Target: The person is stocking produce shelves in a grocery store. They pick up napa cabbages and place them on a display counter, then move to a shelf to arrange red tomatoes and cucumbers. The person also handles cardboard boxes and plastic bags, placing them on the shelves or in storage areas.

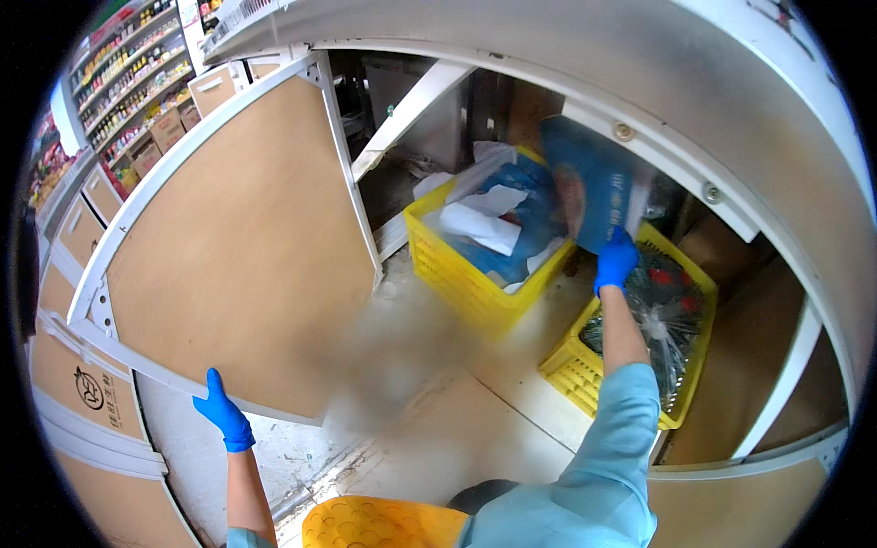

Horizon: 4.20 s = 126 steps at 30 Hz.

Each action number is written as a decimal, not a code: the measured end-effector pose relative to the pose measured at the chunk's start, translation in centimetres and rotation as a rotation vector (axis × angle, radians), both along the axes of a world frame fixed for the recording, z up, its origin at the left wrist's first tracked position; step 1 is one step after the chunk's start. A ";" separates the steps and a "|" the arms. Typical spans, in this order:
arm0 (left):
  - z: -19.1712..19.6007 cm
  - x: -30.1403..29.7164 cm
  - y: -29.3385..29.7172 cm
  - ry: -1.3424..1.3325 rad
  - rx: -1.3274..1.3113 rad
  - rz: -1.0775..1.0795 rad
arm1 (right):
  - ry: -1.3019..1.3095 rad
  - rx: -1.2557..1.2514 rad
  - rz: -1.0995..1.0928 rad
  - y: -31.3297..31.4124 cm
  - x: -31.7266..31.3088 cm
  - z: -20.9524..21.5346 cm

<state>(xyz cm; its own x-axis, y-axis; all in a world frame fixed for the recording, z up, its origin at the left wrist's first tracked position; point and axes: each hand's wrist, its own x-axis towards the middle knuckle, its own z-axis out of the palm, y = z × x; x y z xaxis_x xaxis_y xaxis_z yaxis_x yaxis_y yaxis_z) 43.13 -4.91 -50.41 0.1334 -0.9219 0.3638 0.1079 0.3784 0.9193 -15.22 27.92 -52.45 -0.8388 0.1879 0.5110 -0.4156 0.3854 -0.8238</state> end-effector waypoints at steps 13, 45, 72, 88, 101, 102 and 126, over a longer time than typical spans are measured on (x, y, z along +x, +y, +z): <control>0.1 -2.8 8.9 -0.113 0.196 -0.155 | -0.528 -0.195 0.100 18.4 13.3 0.2; 50.2 -12.0 20.8 -1.065 0.212 -1.340 | -0.796 0.745 0.790 22.5 34.4 52.9; 53.1 -8.3 -8.3 -1.119 -0.799 -1.344 | -0.610 0.292 0.445 -5.6 39.7 52.9; 50.3 -3.9 -11.8 -1.251 -0.513 -1.051 | -1.031 -0.125 0.068 3.4 35.2 39.8; 50.5 -2.6 -15.3 -0.873 0.208 -0.822 | -1.018 -0.399 0.078 9.8 32.9 35.6; 49.4 -2.7 -14.9 -0.866 0.223 -0.810 | -0.977 -0.321 0.179 9.1 33.2 37.3; 66.7 -8.9 -7.5 -0.916 -0.588 -1.120 | 0.054 0.599 0.494 -6.2 35.9 64.0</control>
<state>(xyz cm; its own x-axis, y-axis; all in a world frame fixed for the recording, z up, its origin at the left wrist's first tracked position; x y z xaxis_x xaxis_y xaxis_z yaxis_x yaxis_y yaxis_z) 34.27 -12.41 16.29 -0.9588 -0.1010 0.2654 0.0766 0.8080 0.5842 20.66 21.69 11.57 -0.7246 -0.5222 0.4497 -0.6884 0.5186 -0.5071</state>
